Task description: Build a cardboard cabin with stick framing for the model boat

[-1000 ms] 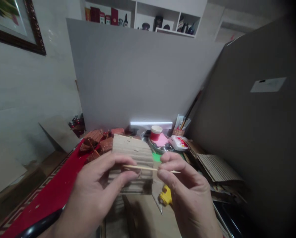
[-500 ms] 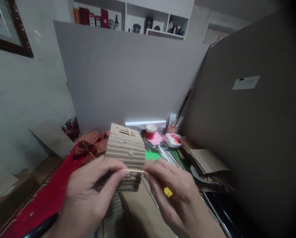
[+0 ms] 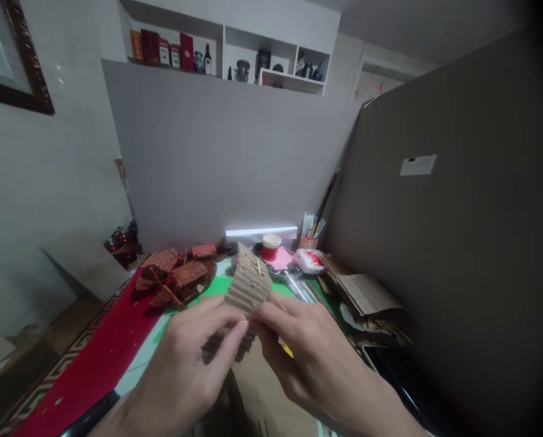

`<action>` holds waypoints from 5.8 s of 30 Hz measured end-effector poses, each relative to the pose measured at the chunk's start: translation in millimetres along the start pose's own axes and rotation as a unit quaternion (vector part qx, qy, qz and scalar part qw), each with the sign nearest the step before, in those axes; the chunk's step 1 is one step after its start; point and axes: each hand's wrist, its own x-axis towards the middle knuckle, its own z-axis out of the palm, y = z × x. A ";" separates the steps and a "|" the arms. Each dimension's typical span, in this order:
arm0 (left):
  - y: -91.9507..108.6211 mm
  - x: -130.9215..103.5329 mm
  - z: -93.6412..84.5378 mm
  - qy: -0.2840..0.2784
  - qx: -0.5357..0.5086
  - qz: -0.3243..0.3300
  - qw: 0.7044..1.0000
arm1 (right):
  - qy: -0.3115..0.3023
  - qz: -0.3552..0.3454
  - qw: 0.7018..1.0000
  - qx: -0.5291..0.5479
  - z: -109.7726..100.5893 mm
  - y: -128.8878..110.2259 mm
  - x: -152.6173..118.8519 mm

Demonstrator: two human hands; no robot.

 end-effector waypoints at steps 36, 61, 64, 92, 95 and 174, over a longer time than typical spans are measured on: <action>-12.9 10.3 -31.4 0.192 0.047 -0.013 0.980 | 0.124 -0.051 0.953 -0.273 33.1 -36.5 57.6; 3.4 7.2 -45.9 0.050 -0.423 -0.205 0.881 | 0.134 0.117 0.910 0.375 -32.8 -44.7 -0.1; 11.2 4.8 -38.3 0.041 -0.394 -0.205 0.895 | 0.133 0.169 0.855 0.472 -14.8 -32.3 -6.6; 16.4 2.4 13.3 -0.041 -0.310 -0.308 0.899 | 0.183 0.086 0.975 0.091 16.6 5.4 -55.6; 16.5 5.1 15.3 -0.002 -0.419 -0.355 0.836 | 0.214 0.134 0.955 0.154 20.4 8.6 -60.7; 18.7 -7.4 35.6 0.070 -0.390 -0.375 0.838 | 0.203 0.346 0.750 0.526 46.6 5.3 -57.1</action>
